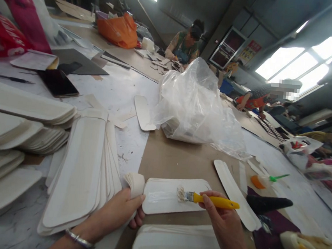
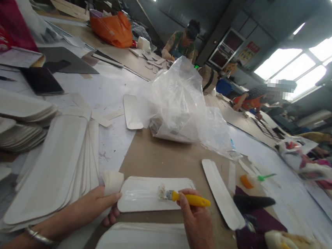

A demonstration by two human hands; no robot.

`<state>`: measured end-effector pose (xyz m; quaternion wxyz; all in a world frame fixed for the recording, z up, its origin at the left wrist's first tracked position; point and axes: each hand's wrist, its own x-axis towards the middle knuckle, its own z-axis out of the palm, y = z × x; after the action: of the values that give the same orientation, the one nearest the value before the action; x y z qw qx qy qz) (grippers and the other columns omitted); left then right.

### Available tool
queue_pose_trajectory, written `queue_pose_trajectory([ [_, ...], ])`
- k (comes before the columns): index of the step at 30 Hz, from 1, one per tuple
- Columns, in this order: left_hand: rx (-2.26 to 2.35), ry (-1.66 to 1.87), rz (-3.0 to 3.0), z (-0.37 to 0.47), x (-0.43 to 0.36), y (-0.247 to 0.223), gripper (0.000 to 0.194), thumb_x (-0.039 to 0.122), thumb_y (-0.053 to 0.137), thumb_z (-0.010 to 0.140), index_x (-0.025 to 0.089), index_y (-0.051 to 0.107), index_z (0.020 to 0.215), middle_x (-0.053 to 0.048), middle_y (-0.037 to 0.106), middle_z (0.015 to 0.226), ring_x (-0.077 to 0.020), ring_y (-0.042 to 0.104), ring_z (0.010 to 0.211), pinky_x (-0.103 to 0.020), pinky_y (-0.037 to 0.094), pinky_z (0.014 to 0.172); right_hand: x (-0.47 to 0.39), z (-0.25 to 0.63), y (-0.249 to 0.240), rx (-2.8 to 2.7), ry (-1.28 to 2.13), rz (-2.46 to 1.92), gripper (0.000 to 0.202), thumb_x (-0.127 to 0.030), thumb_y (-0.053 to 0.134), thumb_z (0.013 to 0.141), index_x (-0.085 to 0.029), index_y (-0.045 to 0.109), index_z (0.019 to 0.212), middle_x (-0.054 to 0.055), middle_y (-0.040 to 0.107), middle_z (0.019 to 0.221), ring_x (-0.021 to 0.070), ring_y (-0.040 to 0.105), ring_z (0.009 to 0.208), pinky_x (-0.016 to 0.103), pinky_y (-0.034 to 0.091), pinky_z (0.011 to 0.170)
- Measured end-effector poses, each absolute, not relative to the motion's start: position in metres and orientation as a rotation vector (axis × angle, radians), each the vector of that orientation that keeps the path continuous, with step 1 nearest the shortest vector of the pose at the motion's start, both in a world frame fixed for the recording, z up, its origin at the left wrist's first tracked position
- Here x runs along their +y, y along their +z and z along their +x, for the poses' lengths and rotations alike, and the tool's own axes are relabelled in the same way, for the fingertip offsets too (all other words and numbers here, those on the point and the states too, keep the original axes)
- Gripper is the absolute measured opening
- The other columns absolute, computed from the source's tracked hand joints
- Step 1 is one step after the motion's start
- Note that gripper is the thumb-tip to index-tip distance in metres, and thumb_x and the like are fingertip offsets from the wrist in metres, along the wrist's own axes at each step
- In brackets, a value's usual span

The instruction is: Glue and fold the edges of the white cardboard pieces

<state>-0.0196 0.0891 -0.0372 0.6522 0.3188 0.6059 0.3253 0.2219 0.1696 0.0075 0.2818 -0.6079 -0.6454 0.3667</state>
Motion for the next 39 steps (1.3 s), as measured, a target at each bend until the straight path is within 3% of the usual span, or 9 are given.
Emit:
queue_pose_trajectory([
  [6,1.388,0.735,0.753,-0.018,0.088,-0.042,0.051,0.063,0.041,0.058,0.014,0.055,0.053,-0.010,0.060,0.053,-0.0185,0.055,0.049,-0.030,0.044,0.053,0.180,0.250,0.014,-1.897,0.639,-1.700,0.040,-0.056,0.052,0.076,-0.019,0.061,0.086,0.006,0.067,0.077,0.0242,0.065,0.074,0.035,0.051,0.068],
  [16,1.410,0.715,0.786,-0.019,0.088,-0.039,0.050,0.062,0.042,0.057,0.014,0.057,0.053,-0.010,0.062,0.055,-0.0210,0.056,0.052,-0.031,0.045,0.057,0.184,0.267,0.026,-2.044,0.260,-1.602,0.033,-0.050,0.048,0.080,-0.020,0.060,0.079,0.004,0.063,0.069,0.0173,0.058,0.055,0.028,0.046,0.054],
  [20,1.405,0.723,0.773,-0.017,0.087,-0.039,0.049,0.061,0.043,0.057,0.014,0.057,0.053,-0.010,0.061,0.055,-0.0204,0.056,0.051,-0.030,0.045,0.055,0.184,0.269,0.026,-2.048,0.221,-1.575,0.033,-0.050,0.048,0.080,-0.019,0.059,0.079,0.005,0.064,0.071,0.0179,0.059,0.057,0.028,0.046,0.051],
  [24,1.402,0.719,0.784,-0.018,0.087,-0.044,0.047,0.060,0.043,0.058,0.016,0.056,0.052,-0.010,0.061,0.055,-0.0205,0.056,0.051,-0.031,0.045,0.056,0.182,0.265,0.022,-2.108,0.186,-1.473,0.034,-0.050,0.047,0.081,-0.019,0.059,0.079,0.008,0.065,0.076,0.0205,0.063,0.066,0.030,0.050,0.061],
  [29,1.416,0.708,0.784,-0.018,0.087,-0.044,0.049,0.062,0.043,0.057,0.015,0.057,0.053,-0.012,0.062,0.056,-0.0198,0.056,0.051,-0.030,0.045,0.056,0.178,0.262,0.026,-2.092,0.343,-1.539,0.031,-0.048,0.046,0.084,-0.019,0.059,0.082,0.004,0.064,0.073,0.0178,0.061,0.061,0.027,0.048,0.057],
  [35,1.424,0.754,0.716,-0.016,0.088,-0.038,0.050,0.066,0.046,0.050,0.016,0.053,0.050,-0.008,0.058,0.053,-0.0179,0.053,0.048,-0.029,0.043,0.052,0.178,0.267,0.023,-2.096,0.265,-1.532,0.031,-0.048,0.049,0.081,-0.019,0.060,0.081,0.006,0.065,0.077,0.0208,0.061,0.068,0.031,0.049,0.066],
  [39,1.419,0.762,0.743,-0.017,0.088,-0.042,0.051,0.064,0.046,0.054,0.014,0.055,0.051,-0.009,0.058,0.051,-0.0178,0.054,0.047,-0.029,0.043,0.052,0.170,0.250,0.018,-2.026,0.533,-1.534,0.032,-0.049,0.053,0.079,-0.019,0.061,0.084,0.007,0.065,0.080,0.0208,0.062,0.069,0.031,0.050,0.065],
])
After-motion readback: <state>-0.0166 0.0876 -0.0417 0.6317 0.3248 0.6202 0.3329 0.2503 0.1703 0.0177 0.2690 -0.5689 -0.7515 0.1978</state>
